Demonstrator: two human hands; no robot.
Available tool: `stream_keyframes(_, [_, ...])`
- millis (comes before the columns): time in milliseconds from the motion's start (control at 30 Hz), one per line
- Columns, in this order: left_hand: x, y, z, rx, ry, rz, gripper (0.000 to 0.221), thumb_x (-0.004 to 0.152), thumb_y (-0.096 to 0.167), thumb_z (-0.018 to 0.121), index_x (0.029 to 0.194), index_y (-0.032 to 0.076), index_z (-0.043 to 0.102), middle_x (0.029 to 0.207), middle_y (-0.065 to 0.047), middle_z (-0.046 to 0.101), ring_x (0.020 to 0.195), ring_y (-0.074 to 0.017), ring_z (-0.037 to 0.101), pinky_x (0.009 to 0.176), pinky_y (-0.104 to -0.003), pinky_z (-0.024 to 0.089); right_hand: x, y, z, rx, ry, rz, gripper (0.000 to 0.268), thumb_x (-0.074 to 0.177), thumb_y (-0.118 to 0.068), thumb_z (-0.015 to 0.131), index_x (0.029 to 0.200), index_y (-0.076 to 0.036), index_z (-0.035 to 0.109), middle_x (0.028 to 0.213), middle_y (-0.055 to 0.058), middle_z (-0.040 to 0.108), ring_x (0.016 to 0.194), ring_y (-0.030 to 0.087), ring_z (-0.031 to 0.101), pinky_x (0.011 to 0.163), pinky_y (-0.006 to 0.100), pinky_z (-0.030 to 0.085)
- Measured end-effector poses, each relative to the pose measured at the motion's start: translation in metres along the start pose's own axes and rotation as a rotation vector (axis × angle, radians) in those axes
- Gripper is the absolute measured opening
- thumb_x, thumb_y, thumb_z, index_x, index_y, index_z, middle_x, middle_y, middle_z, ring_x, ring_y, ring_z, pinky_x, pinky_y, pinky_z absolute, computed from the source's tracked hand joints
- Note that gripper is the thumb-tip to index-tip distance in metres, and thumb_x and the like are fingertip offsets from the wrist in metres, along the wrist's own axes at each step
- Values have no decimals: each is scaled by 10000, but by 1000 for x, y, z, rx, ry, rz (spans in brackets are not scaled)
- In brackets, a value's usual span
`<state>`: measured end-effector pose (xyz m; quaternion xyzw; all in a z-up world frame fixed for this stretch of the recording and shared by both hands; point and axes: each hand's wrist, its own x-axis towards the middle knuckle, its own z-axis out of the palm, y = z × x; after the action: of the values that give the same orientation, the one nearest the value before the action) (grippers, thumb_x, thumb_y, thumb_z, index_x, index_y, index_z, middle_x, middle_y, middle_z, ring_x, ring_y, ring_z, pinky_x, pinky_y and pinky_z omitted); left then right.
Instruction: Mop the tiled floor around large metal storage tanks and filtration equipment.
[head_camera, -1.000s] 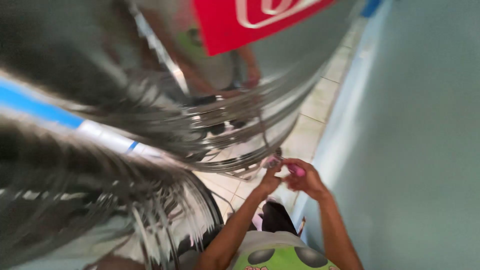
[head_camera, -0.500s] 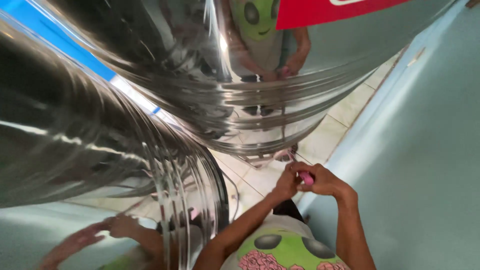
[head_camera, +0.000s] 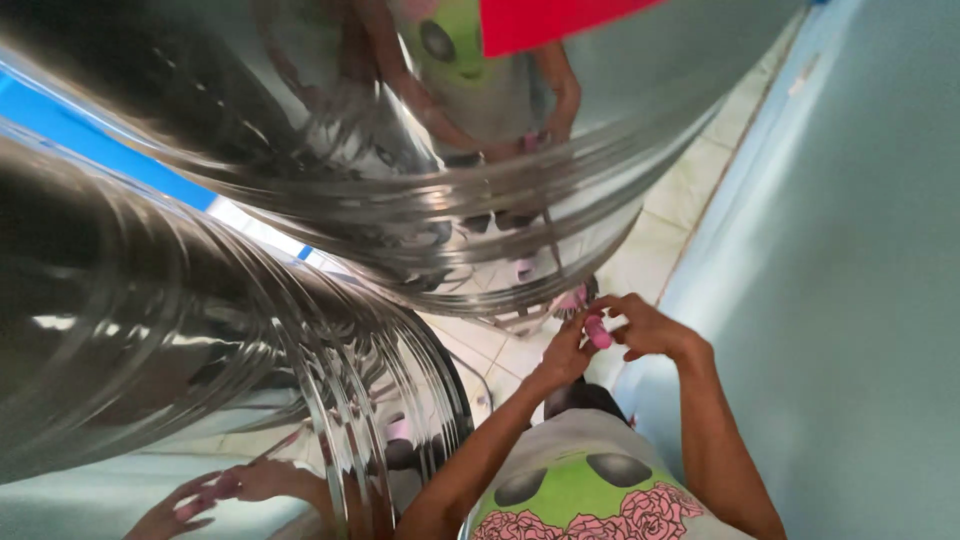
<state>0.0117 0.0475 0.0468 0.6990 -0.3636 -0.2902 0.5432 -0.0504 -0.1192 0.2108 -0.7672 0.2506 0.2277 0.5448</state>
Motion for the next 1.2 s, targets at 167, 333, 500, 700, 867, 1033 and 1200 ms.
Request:
stream_keyframes(167, [-26,37,-4,137,-157,-152,622,921,113,671,1496,169,440,1414,-185,568,1248,-388,613,1018,-451,515,43,119,64,648,58,391,313,979,-284,556,1207,-73,593,1030,139,636,815,306,685,641,472,621])
stream_keyframes(333, [-56,103,-12,360,-189,-391,599,937,204,702,1476,225,443,1403,-120,584,1340,-342,529,1032,-572,358,108,258,163,1311,88,173,211,976,-228,547,995,-50,659,913,95,689,770,220,696,690,421,620])
stream_keyframes(500, [-107,92,-12,97,14,71,724,792,198,769,1467,132,514,1462,-168,561,1337,-368,573,1109,-418,485,105,215,131,1306,196,292,383,1013,-355,487,851,-45,645,739,64,639,614,206,590,561,341,491])
stream_keyframes(700, [-141,146,-19,-87,-15,-183,794,894,362,746,1523,58,367,1380,-215,609,1302,-331,595,1077,-410,463,94,197,162,1343,134,152,319,1013,-287,481,783,-75,542,651,29,549,506,163,489,479,306,436])
stream_keyframes(867, [-193,132,-39,-39,-78,-305,744,888,331,761,1511,70,450,1389,-224,585,1291,-312,589,1081,-392,465,119,192,251,1571,267,398,263,1001,-215,495,791,-57,486,643,59,512,477,156,464,430,288,394])
stream_keyframes(1033, [-264,96,-48,-211,104,-388,571,974,240,672,1498,81,512,1443,-156,596,1297,-247,583,1060,-351,471,102,157,326,1535,452,553,187,969,-111,503,811,-18,466,645,97,502,463,182,461,384,312,362])
stream_keyframes(1200, [-329,52,-41,-366,286,-610,481,994,227,621,1463,135,572,1178,-101,701,928,-220,639,712,-328,584,61,134,384,1464,604,437,72,938,-68,521,932,-53,451,680,93,520,472,201,494,377,358,397])
